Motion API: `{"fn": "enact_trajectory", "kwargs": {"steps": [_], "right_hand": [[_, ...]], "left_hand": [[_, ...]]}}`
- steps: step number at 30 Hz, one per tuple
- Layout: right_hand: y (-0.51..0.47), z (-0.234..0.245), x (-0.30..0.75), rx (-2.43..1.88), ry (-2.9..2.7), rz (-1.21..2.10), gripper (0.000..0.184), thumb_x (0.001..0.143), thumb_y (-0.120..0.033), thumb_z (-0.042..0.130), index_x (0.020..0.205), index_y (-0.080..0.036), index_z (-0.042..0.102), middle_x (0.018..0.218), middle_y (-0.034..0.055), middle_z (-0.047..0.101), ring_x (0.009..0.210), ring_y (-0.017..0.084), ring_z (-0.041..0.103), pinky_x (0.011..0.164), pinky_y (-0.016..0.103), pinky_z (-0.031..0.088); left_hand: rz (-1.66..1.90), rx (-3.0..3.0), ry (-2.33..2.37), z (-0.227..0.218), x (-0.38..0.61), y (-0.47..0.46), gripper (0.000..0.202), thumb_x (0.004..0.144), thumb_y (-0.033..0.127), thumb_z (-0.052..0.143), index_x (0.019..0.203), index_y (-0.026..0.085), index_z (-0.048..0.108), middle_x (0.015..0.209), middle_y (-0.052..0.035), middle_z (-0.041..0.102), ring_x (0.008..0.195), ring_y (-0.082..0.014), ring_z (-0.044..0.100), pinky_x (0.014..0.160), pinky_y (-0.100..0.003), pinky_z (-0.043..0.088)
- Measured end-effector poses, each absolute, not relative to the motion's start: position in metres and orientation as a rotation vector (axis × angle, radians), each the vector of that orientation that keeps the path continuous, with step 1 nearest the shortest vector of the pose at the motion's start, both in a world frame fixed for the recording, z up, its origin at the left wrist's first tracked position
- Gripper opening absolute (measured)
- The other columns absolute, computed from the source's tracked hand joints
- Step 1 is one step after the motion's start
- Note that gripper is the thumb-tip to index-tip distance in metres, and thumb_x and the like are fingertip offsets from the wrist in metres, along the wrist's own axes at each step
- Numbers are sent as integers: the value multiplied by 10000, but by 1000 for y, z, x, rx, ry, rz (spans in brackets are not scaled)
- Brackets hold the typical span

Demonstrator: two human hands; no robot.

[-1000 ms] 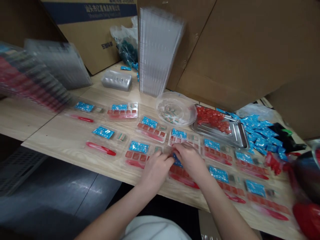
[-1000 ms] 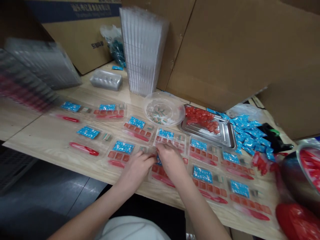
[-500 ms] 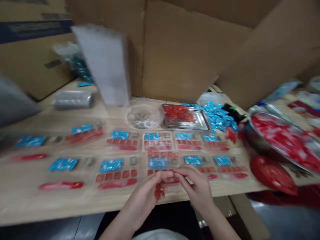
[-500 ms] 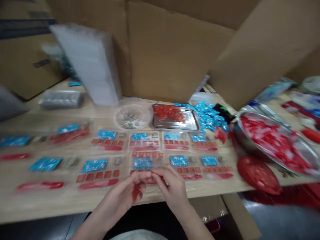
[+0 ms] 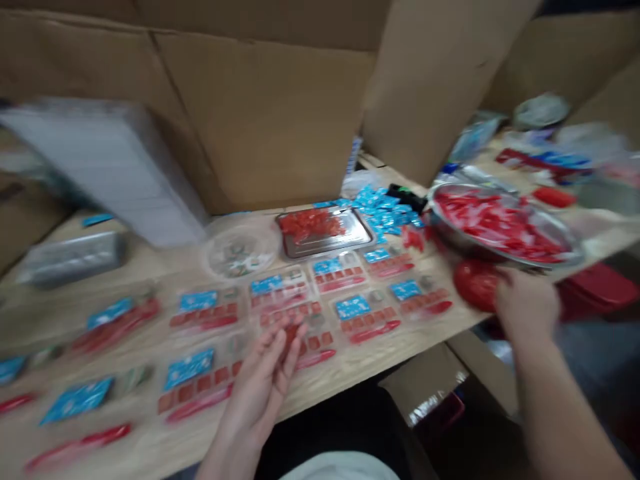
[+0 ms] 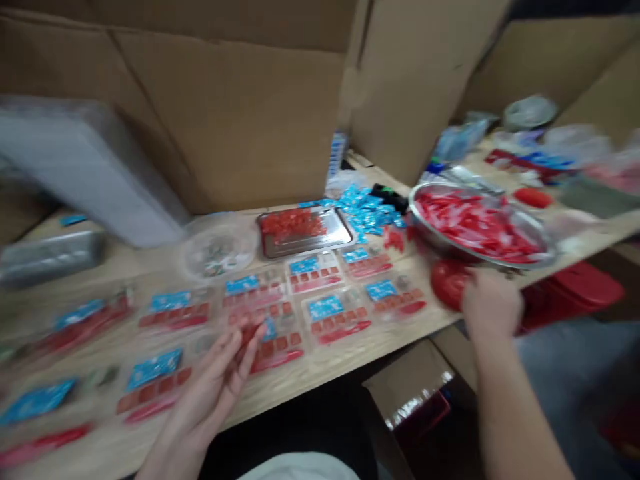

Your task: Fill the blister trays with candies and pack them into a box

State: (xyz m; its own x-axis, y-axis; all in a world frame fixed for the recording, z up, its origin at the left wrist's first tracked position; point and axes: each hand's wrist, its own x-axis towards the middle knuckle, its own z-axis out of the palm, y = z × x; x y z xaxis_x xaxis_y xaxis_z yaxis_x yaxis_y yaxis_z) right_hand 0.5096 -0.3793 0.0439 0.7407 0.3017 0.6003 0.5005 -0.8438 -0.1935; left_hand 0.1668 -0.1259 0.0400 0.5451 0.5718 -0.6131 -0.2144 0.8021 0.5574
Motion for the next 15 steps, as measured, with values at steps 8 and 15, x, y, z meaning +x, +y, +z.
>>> {"fn": "enact_trajectory", "kwargs": {"steps": [8, 15], "right_hand": [[-273, 37, 357, -1970, -1166, 79, 186, 816, -394, 568, 944, -313, 676, 919, 68, 692, 828, 217, 643, 681, 349, 514], [-182, 16, 269, -1559, -1122, 646, 245, 789, -383, 601, 976, -240, 665, 958, 62, 716, 819, 196, 697, 645, 230, 587]], "left_hand": [[609, 564, 676, 27, 164, -126, 351, 795, 172, 638, 1143, 146, 607, 1275, -121, 580, 1198, -208, 529, 1048, -318, 396], [871, 1119, 669, 14, 147, -131, 485, 789, 80, 562, 1253, 214, 514, 1272, -104, 577, 1201, -211, 524, 1010, -366, 433]]}}
